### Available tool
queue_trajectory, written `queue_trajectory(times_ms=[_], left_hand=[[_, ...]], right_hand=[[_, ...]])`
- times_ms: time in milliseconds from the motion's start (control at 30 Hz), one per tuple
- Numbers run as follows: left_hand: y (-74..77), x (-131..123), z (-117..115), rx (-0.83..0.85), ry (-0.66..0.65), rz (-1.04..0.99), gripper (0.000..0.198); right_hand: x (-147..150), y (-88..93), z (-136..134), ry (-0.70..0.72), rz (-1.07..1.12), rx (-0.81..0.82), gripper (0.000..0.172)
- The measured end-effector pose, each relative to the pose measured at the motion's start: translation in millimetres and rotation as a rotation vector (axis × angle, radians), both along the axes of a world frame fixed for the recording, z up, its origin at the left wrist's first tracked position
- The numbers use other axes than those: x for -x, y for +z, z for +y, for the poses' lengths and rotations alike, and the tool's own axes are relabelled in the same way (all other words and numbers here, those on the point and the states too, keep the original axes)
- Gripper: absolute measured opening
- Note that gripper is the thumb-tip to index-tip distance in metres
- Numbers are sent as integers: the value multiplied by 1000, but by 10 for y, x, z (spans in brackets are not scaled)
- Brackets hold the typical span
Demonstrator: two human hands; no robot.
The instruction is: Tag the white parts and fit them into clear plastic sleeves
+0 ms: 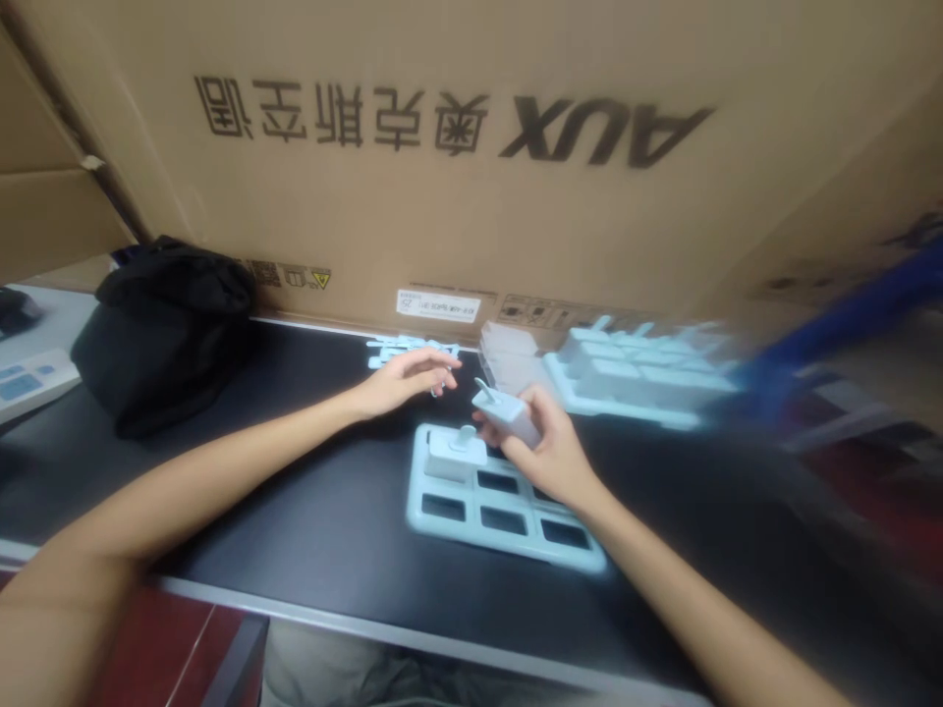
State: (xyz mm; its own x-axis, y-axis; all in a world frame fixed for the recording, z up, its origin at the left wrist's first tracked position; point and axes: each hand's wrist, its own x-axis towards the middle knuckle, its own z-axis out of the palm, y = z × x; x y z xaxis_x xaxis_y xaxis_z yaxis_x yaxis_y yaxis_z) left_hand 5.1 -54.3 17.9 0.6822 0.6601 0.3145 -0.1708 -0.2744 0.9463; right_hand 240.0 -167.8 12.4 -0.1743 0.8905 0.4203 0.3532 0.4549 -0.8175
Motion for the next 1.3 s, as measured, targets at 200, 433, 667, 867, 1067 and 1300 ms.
queue_trajectory(times_ms=[200,433,667,867,1067,1300], left_hand=[[330,-164,-181,-302,5,136,36],[325,-19,115,-293,350,43,38],[-140,376,664,-291,795,172,33],[-304,422,754,-242,819,212,32],[-289,442,745,-292,829,230,34],[-284,415,686,-383,955,80,40]], right_hand=[[27,38,21,6,-144,22,28],[62,89,10,35,-85,23,22],[63,87,-4,28,-71,50,26],[34,80,-11,42,-112,51,43],[11,67,-7,52,-147,51,45],[18,80,-15,59,-149,57,46]])
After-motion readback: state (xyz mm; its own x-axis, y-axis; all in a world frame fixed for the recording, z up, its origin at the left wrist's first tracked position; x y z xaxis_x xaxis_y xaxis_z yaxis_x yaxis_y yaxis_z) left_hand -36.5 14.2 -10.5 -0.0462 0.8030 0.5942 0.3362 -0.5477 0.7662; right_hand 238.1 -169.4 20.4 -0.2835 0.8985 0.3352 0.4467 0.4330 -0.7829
